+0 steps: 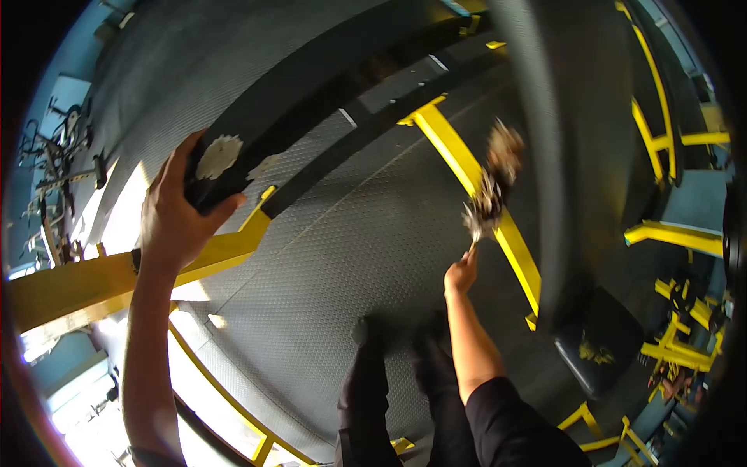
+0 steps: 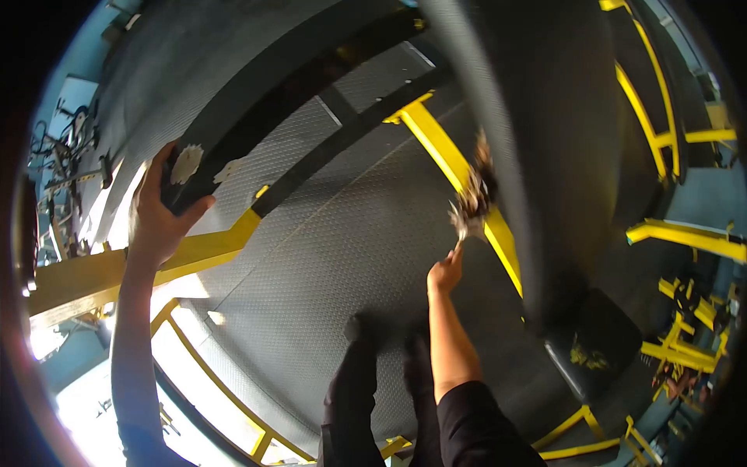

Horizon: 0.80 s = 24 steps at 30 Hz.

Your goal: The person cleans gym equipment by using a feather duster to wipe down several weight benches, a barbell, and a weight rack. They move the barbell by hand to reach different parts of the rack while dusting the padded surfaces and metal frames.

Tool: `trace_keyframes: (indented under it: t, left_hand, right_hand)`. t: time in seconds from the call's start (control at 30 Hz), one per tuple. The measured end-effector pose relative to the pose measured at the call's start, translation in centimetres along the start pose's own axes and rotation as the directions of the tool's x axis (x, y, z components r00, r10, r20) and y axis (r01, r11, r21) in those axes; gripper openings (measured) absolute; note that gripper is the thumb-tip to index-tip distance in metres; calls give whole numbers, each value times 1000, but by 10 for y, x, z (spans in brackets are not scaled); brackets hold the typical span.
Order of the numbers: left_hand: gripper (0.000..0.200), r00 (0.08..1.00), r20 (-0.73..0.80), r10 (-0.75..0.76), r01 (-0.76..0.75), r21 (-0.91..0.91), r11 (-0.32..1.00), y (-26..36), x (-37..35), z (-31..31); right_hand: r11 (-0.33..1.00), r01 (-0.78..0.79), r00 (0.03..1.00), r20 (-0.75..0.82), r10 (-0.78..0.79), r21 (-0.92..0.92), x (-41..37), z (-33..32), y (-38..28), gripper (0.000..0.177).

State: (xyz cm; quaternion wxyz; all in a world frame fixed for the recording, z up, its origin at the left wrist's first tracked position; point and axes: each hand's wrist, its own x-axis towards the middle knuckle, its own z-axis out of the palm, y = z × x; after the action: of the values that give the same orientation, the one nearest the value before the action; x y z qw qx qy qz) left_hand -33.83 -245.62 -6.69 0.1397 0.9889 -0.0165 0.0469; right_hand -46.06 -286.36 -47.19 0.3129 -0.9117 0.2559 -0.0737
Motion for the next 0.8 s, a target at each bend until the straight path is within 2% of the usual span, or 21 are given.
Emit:
trace_keyframes:
  t: [0.03, 0.07, 0.1, 0.13, 0.2, 0.27, 0.3, 0.33, 0.4, 0.43, 0.47, 0.53, 0.57, 0.6, 0.63, 0.67, 0.73, 0.77, 0.8]
  left_hand:
    - [83, 1000, -2, 5, -5, 8, 1000, 1, 0, 0]
    - [83, 1000, 1, 28, -28, -15, 999, 1, 0, 0]
    - [84, 1000, 21, 3, -3, -20, 1000, 1, 0, 0]
    - [84, 999, 41, -26, 26, -19, 999, 0, 0, 1]
    - [85, 997, 67, -27, 29, -30, 999, -3, -2, 1]
    - [85, 998, 38, -46, 42, 80, 996, -2, -1, -1]
    - [85, 999, 33, 1, -4, 96, 995, -8, -2, 1]
    - [85, 999, 25, 22, -24, 89, 996, -12, -3, 3]
    - [85, 999, -4, 46, -45, 119, 992, -10, -3, 3]
    - [86, 1000, 30, -6, 3, 126, 992, -1, -4, -2]
    - [86, 1000, 12, 18, -19, 113, 993, 4, -5, -5]
    - [89, 997, 57, -60, 46, 218, 975, 4, -6, -6]
    - [91, 995, 70, -70, 53, 225, 973, 4, -6, -7]
    - [92, 993, 86, -76, 55, 230, 972, 3, -6, -8]
    - [92, 990, 108, -90, 65, 220, 973, 4, -7, -9]
    - [93, 987, 123, -102, 75, 209, 975, 7, -6, -12]
    - [93, 987, 140, -82, 52, 209, 977, 11, -8, -18]
    - [92, 988, 130, -79, 47, 232, 972, 7, -9, -15]
    - [92, 989, 126, -73, 38, 260, 965, 1, -10, -8]
  right_hand:
    - [973, -228, 971, 60, 231, -45, -23, -10, 22, 42]
    - [986, -160, 987, 10, 161, -42, -44, -19, 44, 44]
    - [988, -150, 985, 83, 154, -43, -62, -41, 42, 45]
    - [997, -8, 990, 143, 19, -81, -76, -57, 47, 46]
    - [998, 50, 963, 269, -38, -41, -89, -86, 59, 46]
    - [999, -48, 987, 153, 48, -5, -103, -107, 66, 44]
    - [967, -247, 961, 114, 254, -70, -111, -117, 64, 41]
    - [884, -466, 884, 24, 467, -33, -119, -122, 59, 39]
    - [633, -763, 638, -2, 770, 134, -144, -126, 92, 38]
    - [668, -726, 673, -36, 739, 163, -159, -140, 88, 37]
    - [705, -682, 706, -74, 704, 194, -174, -154, 83, 37]
    - [656, -720, 686, 92, 722, 227, -215, -160, 133, 34]
    - [660, -704, 694, 59, 717, 260, -201, -217, 86, 34]
    - [150, -922, 302, 420, 856, 356, -192, -256, 13, 25]
    - [152, -904, 320, 398, 860, 399, -219, -249, 78, 25]
    - [-197, -945, 48, 704, 708, 262, -253, -217, 129, 28]
    - [-74, -990, 46, 775, 631, 120, -273, -257, 62, 41]
    - [231, -969, 227, 664, 713, 84, -275, -291, 7, 34]
    - [493, -870, 412, 542, 733, -6, -270, -325, -43, 26]
